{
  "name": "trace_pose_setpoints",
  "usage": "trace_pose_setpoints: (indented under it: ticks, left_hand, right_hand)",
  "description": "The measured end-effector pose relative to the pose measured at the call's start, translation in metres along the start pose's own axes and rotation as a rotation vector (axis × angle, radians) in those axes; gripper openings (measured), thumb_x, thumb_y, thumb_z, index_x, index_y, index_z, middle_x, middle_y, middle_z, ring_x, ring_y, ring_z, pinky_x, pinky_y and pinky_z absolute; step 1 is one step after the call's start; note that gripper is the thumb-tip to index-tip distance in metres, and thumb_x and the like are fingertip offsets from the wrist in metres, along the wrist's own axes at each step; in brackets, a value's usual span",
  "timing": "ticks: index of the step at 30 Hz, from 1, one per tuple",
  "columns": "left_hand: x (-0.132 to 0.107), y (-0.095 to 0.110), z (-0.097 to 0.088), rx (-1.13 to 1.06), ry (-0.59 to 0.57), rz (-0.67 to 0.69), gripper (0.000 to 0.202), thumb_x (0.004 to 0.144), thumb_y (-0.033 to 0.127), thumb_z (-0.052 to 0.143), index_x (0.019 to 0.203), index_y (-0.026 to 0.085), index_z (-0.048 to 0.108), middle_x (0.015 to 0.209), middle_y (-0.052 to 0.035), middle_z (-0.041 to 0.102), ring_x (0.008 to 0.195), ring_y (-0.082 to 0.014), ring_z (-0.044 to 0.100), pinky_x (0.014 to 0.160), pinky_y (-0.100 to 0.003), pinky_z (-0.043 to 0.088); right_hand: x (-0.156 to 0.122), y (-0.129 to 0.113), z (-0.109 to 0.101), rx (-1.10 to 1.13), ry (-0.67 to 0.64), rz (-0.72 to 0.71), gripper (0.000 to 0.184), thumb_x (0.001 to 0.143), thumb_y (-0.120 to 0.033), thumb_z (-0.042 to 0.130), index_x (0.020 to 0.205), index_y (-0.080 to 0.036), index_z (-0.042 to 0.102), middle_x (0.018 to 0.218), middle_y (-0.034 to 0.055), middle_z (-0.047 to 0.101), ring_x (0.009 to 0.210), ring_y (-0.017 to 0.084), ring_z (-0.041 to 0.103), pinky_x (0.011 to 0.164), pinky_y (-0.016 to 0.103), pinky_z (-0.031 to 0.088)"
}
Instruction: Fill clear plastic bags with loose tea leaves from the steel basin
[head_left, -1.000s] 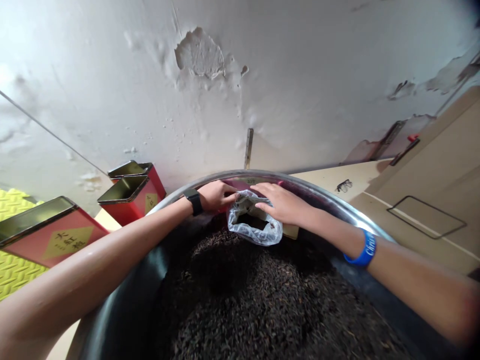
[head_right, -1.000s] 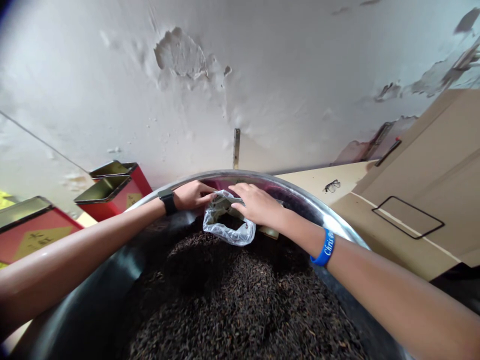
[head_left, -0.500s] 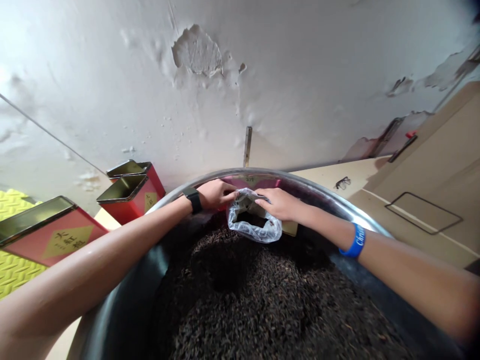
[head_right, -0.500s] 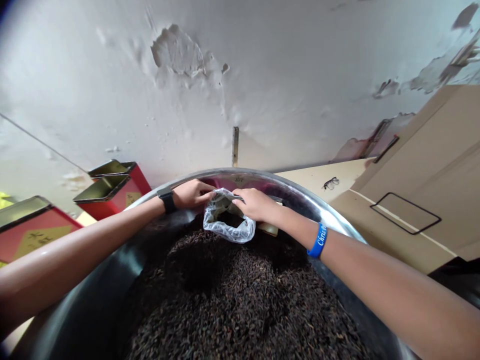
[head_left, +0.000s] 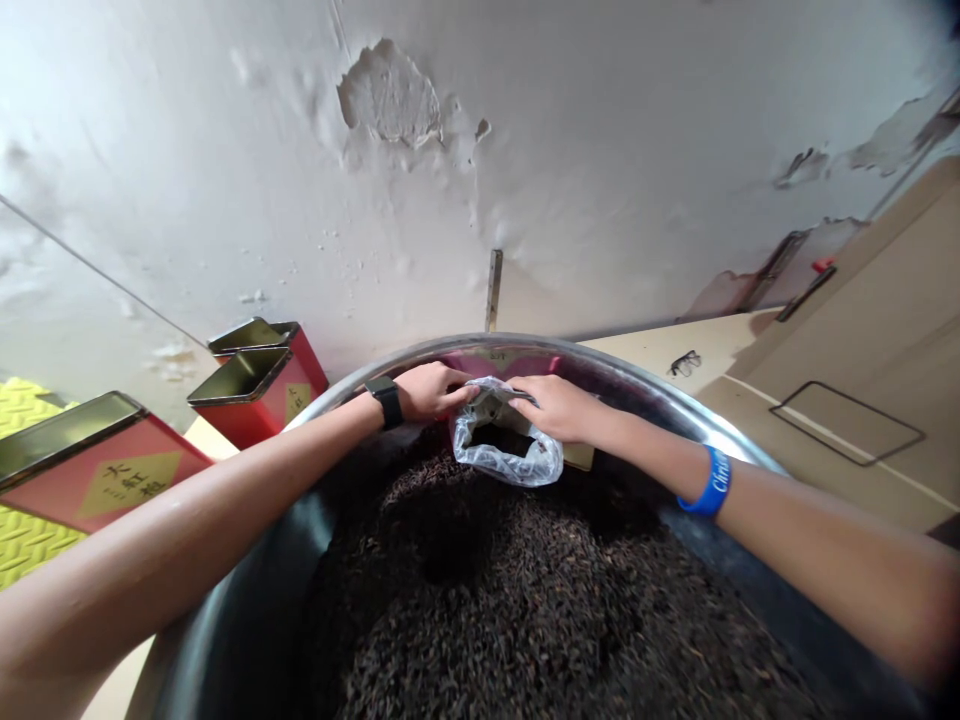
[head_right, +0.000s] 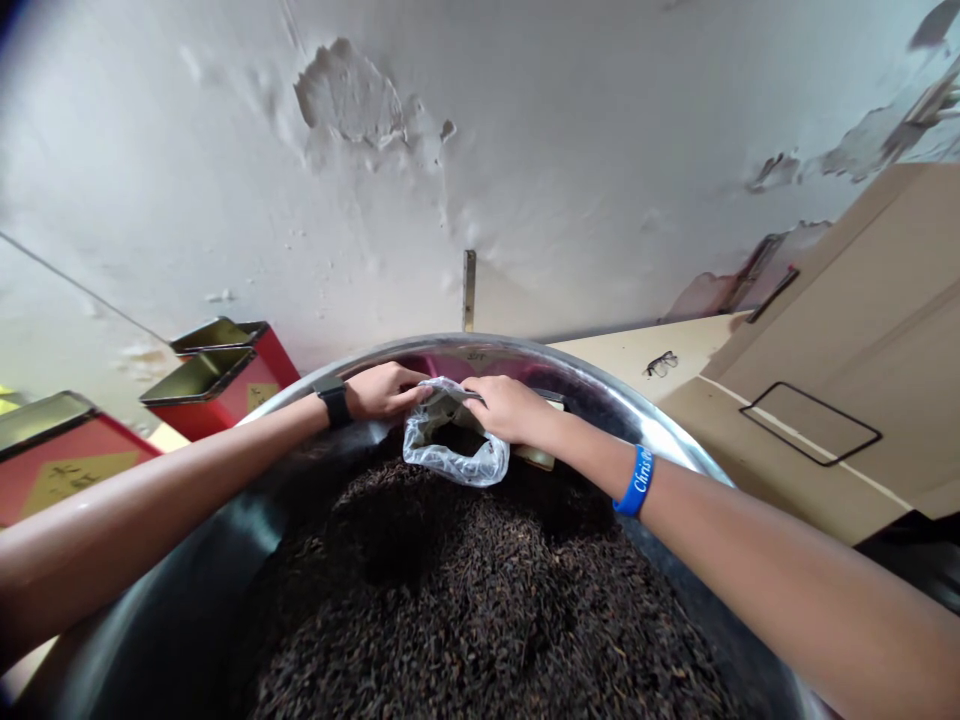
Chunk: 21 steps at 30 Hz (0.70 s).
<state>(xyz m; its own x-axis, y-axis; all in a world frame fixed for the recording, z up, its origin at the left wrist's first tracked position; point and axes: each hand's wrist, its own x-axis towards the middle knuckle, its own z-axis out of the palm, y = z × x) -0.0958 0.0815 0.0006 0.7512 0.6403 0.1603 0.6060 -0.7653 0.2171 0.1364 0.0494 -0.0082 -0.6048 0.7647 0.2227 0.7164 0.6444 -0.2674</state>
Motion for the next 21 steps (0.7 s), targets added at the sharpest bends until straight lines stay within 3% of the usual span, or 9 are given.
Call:
trace_pose_setpoints:
  ticks: [4, 14, 21]
  left_hand:
    - [0.0004, 0.0024, -0.0024, 0.05, 0.01, -0.037, 0.042, 0.09, 0.043, 0.034, 0.09, 0.015, 0.065, 0.069, -0.0048, 0.063, 0.055, -0.01, 0.048, 0.056, -0.023, 0.034]
    - [-0.0004, -0.0009, -0.0048, 0.032, 0.026, -0.019, 0.037, 0.089, 0.041, 0.038, 0.104, 0.019, 0.064, 0.085, -0.0056, 0.067, 0.065, -0.0113, 0.054, 0.061, -0.022, 0.037]
    - [-0.0003, 0.001, -0.0049, 0.034, 0.005, -0.058, 0.04, 0.089, 0.042, 0.037, 0.105, 0.017, 0.064, 0.084, -0.0071, 0.068, 0.064, -0.0118, 0.055, 0.062, -0.023, 0.038]
  right_hand:
    - [0.0003, -0.0012, -0.0011, -0.006, 0.003, 0.002, 0.032, 0.086, -0.029, 0.039, 0.11, -0.02, 0.058, 0.11, 0.0078, 0.063, 0.099, 0.023, 0.057, 0.084, 0.035, 0.042]
    - [-0.0007, -0.002, 0.0016, -0.013, 0.013, 0.017, 0.033, 0.086, -0.029, 0.038, 0.112, -0.02, 0.057, 0.111, 0.0076, 0.063, 0.101, 0.024, 0.057, 0.084, 0.036, 0.042]
    - [0.0003, -0.0026, 0.0009, -0.012, 0.01, 0.01, 0.033, 0.086, -0.029, 0.038, 0.111, -0.019, 0.057, 0.111, 0.0081, 0.063, 0.1, 0.023, 0.057, 0.084, 0.035, 0.042]
